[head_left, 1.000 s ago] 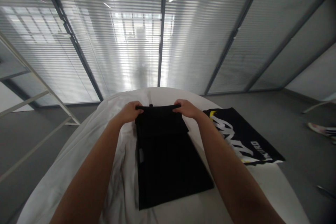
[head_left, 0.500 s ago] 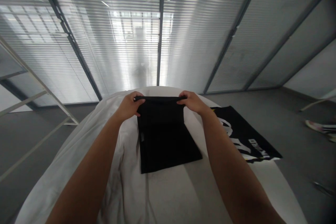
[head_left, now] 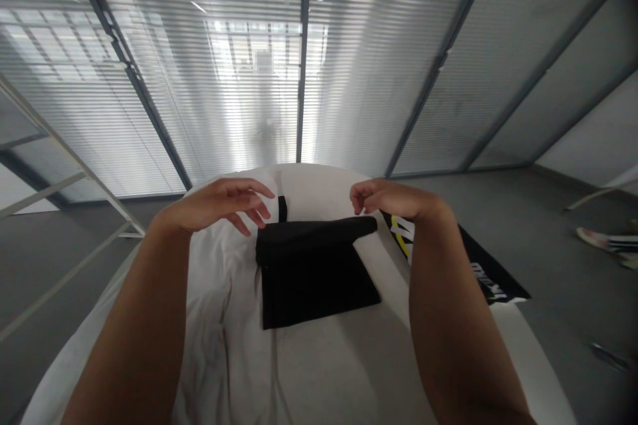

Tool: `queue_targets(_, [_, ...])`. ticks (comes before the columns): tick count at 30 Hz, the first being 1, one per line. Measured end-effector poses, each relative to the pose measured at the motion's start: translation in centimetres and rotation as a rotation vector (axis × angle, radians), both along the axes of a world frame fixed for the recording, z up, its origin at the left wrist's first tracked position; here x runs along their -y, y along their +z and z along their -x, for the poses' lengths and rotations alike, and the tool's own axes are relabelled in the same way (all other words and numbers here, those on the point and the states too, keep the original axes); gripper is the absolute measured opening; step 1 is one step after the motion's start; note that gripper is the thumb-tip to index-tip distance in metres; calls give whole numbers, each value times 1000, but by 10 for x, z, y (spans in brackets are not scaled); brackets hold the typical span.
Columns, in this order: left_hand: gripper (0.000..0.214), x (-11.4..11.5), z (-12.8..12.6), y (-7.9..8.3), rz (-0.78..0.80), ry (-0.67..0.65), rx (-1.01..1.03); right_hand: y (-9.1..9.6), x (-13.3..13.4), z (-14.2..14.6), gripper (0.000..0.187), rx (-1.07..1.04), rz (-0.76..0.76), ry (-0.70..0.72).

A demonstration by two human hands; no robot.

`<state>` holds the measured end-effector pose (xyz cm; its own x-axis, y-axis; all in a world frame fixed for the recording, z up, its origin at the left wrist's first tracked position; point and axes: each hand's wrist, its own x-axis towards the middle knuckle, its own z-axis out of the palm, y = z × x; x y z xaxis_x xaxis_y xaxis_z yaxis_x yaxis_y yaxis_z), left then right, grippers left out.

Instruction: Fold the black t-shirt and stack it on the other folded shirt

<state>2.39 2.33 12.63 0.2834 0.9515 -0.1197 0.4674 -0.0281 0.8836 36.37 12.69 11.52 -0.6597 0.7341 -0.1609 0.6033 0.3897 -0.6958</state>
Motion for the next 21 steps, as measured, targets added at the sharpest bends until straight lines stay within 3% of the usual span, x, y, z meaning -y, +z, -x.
queue_targets(4, [50, -5, 3, -3, -20, 12, 24, -5, -4, 0, 13, 0, -2, -61])
queue_targets(8, [48, -19, -11, -23, -24, 22, -284, -18, -14, 8, 16, 98, -21, -107])
queue_targets(11, [50, -26, -23, -38, 69, 27, -526, -23, -13, 20, 21, 186, 68, -150])
queue_targets(14, [53, -30, -26, -49, 179, -22, -577, -29, -11, 31, 25, 266, 173, -195])
queue_targets(16, [50, -33, -23, -54, 158, -60, -569, -35, -12, 38, 23, 334, 191, -175])
queue_targets(18, [43, -35, -21, -58, 47, -83, -569, -42, -16, 46, 20, 399, 101, -113])
queue_targets(21, [35, -37, -20, -61, -123, -62, -599, -53, -15, 59, 19, 447, -158, -25])
